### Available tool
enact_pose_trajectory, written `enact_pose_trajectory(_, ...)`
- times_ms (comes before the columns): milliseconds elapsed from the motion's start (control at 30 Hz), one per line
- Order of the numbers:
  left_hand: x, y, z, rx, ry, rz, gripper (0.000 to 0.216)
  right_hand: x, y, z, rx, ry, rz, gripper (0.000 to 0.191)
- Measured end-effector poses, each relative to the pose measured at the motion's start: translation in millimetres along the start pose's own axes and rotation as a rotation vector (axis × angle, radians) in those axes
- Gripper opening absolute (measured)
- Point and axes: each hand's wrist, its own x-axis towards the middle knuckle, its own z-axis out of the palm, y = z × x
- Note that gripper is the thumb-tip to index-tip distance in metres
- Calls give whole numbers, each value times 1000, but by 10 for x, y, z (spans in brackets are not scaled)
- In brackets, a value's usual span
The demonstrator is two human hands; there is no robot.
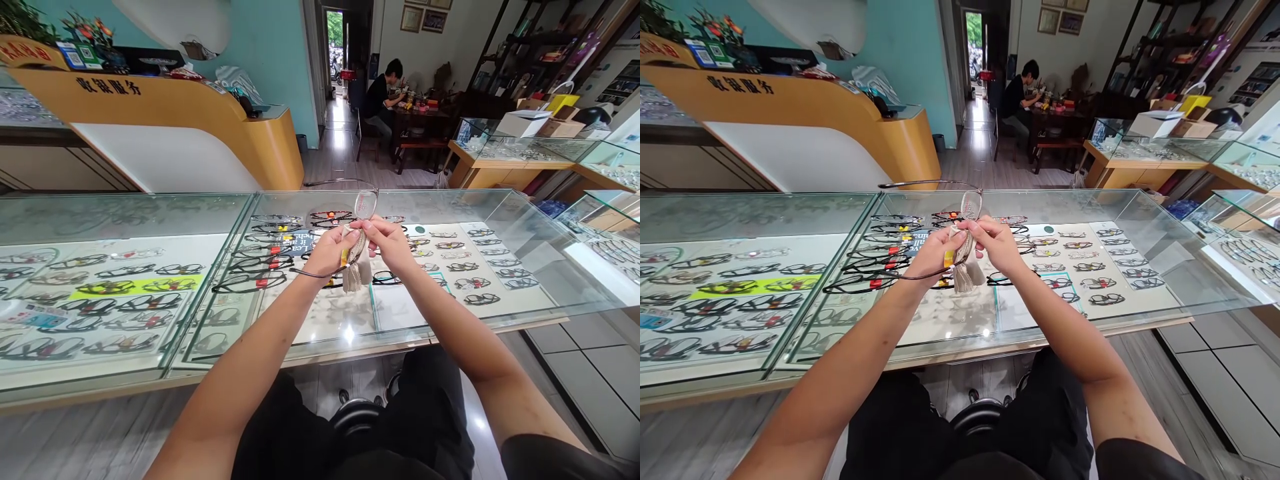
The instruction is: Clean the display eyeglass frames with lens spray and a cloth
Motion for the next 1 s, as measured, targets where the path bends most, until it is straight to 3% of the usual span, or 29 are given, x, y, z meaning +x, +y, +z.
enact_pose_trajectory(267, -70, 70, 15, 50, -47, -2, 78, -2, 11, 3, -26, -5, -1, 62)
enact_pose_trajectory(467, -76, 80, 18, 128, -15, 8, 97, 30, 66, -36, 92, 48, 38, 56)
enact_pose_trajectory(733, -99, 30, 45, 294, 49, 147, 77, -7, 45, 59, 98, 29, 2, 61)
enact_pose_trajectory(900, -82, 69, 14, 124, -21, 38, 86, -38, 25, 84, 174, 61, -18, 55)
enact_pose_trajectory(1000, -83, 149, -50, 115, -103, -48, 79, -31, 42, 52, 152, 79, 15, 57)
